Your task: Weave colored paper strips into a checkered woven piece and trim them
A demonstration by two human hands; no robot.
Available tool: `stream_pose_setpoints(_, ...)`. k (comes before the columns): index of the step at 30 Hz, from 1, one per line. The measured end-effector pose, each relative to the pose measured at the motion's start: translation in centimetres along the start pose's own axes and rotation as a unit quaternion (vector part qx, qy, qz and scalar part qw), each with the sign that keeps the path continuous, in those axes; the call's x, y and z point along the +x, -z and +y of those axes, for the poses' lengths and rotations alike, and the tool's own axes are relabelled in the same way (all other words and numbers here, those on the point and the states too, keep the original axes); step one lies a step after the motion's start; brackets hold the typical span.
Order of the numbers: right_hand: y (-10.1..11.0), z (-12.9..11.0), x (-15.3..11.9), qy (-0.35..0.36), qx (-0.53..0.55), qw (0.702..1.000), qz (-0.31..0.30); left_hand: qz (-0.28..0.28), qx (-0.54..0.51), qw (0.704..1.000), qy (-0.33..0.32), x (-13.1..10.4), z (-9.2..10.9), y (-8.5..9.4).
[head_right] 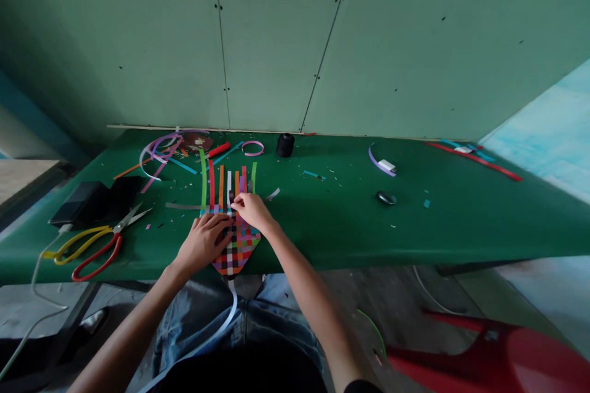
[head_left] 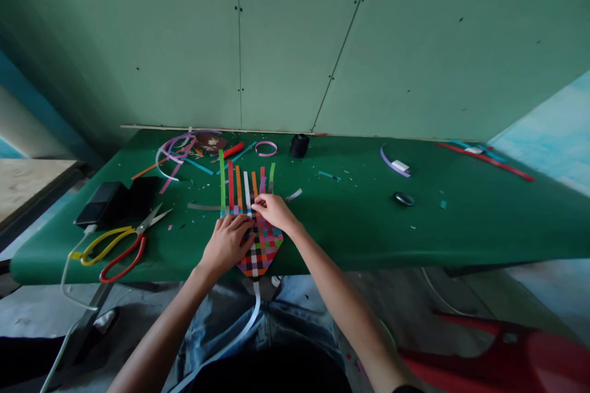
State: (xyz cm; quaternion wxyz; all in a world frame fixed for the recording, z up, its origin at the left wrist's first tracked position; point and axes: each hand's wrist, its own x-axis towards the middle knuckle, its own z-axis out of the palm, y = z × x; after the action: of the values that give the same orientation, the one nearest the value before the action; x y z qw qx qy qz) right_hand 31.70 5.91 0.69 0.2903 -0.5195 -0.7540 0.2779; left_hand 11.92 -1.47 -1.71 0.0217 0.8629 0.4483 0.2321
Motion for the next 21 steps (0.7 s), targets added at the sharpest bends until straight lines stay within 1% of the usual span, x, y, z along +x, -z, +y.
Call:
stream_pose_setpoints(3,0.1,0.3,0.0,0.002,0.013,1.0,0.01,0.002,0.0,1.0,-0.002,0.0,0.0,0.0)
stream_pose_setpoints(8,-0.7,0.2,0.0,-0.004,-0.071,0.997,0.036,-0.003,0.009,1.0,0.0,-0.1,0.1,0.0)
stream_pose_setpoints(11,-1.1,0.0,0.1,-0.018,-0.101,0.994,0.035,-0.003,0.002,1.0,-0.002,-0.1,0.1,0.0)
stream_pose_setpoints(14,-1.4,-0.1,0.2,-0.028,-0.114,0.993,0.033,0.0,0.002,1.0,0.0,-0.1,0.1,0.0)
stream_pose_setpoints(21,-1.7,0.1,0.3,-0.034,-0.124,0.99,0.056,-0.003,0.009,1.0,0.0,0.0,0.2,0.0)
